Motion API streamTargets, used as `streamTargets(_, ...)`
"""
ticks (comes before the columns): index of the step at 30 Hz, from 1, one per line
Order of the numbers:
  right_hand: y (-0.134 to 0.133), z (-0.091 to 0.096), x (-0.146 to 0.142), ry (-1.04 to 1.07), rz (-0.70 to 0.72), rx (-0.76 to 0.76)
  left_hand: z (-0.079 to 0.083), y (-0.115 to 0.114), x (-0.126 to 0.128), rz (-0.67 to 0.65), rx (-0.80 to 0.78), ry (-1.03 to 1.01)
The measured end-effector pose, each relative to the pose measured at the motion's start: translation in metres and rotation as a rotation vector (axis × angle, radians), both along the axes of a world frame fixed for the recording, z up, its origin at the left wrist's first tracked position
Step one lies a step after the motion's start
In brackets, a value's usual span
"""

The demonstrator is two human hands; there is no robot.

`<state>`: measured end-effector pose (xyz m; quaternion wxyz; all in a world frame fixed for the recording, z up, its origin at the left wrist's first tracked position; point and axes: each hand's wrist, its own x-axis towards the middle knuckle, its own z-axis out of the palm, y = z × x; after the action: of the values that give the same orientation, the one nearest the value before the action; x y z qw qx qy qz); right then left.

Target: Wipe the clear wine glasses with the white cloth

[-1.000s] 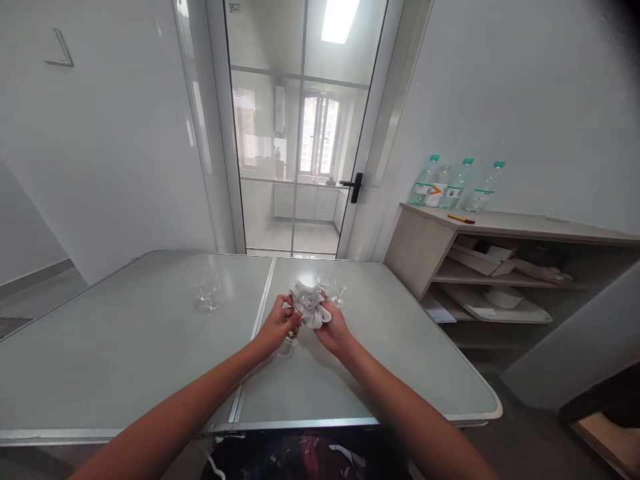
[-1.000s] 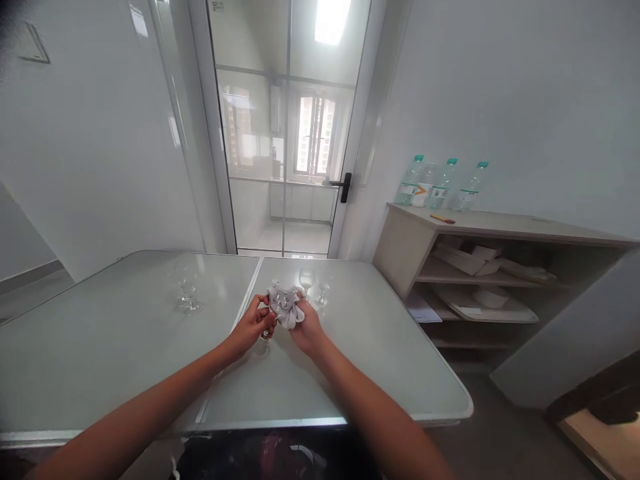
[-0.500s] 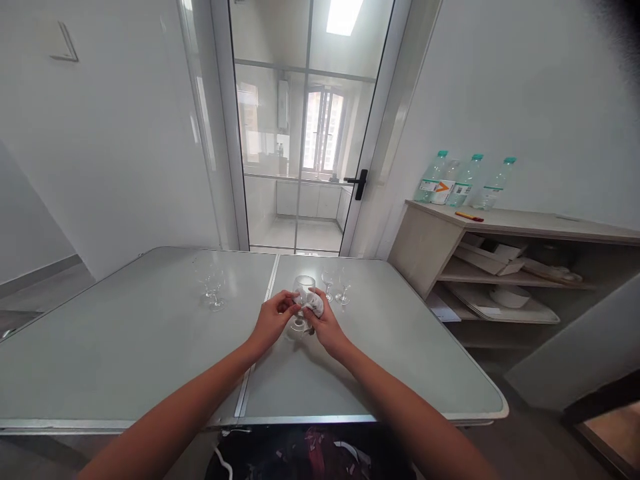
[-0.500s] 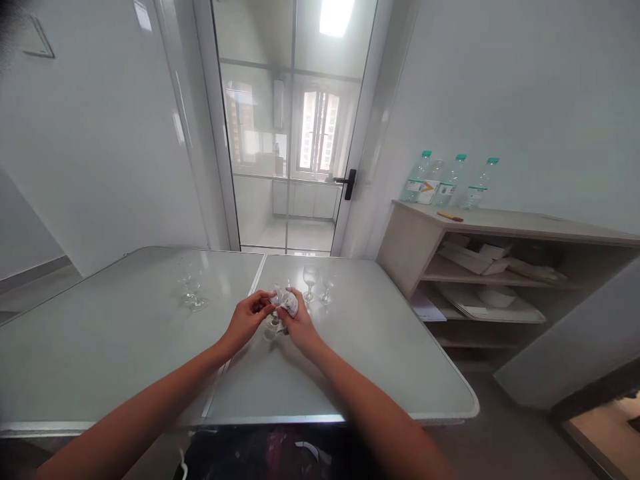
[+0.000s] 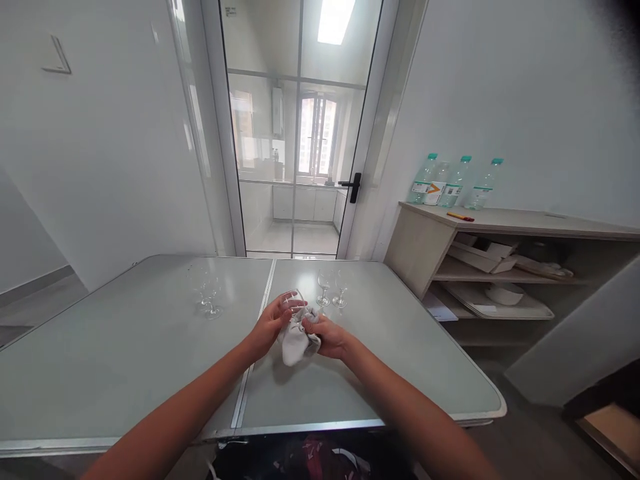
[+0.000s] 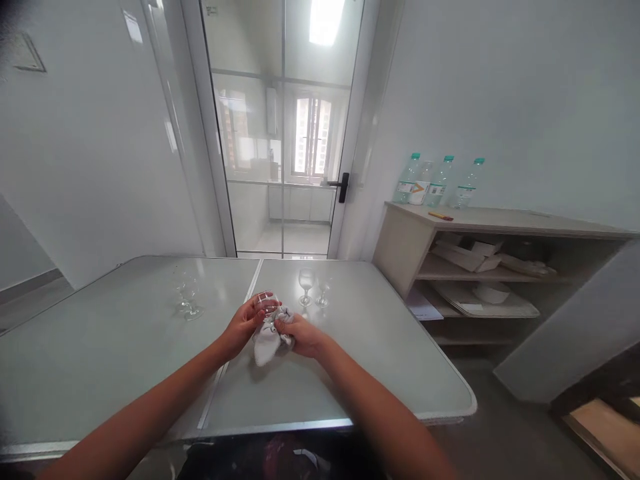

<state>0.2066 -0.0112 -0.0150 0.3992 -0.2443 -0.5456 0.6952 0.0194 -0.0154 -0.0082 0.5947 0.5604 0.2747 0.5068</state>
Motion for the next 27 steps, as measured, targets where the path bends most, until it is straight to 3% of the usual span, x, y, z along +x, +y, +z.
streamTargets(2,0.003,0.0,0.002,-0.094,-0.024,0.122,-0.001,0.0,0.001,0.087,0.05,0.04)
streamTargets(6,0.005,0.0,-0.003,-0.396,-0.298,0.475,0.003,0.001,0.0,0.295,0.132,0.15)
streamTargets(8,0.004,0.001,-0.006,-0.45,-0.349,0.533,0.007,0.0,-0.001,0.353,0.153,0.158)
streamTargets(10,0.002,0.001,-0.008,-0.364,-0.271,0.429,0.009,-0.001,-0.002,0.357,0.16,0.135)
streamTargets(13,0.0,0.003,-0.006,-0.15,-0.099,0.123,0.01,-0.003,-0.003,0.29,0.164,0.087)
streamTargets(15,0.002,0.003,-0.004,-0.047,-0.1,-0.005,0.01,-0.003,-0.004,0.262,0.189,0.062)
streamTargets(20,0.009,0.003,-0.002,0.083,-0.385,-0.101,0.014,-0.004,-0.005,0.394,0.324,0.057)
streamTargets(24,0.008,0.005,-0.004,0.137,-0.234,-0.191,0.013,-0.009,-0.004,0.384,0.47,0.107)
streamTargets(27,0.009,0.002,-0.003,0.144,-0.199,-0.201,0.009,-0.015,-0.004,0.323,0.597,0.205)
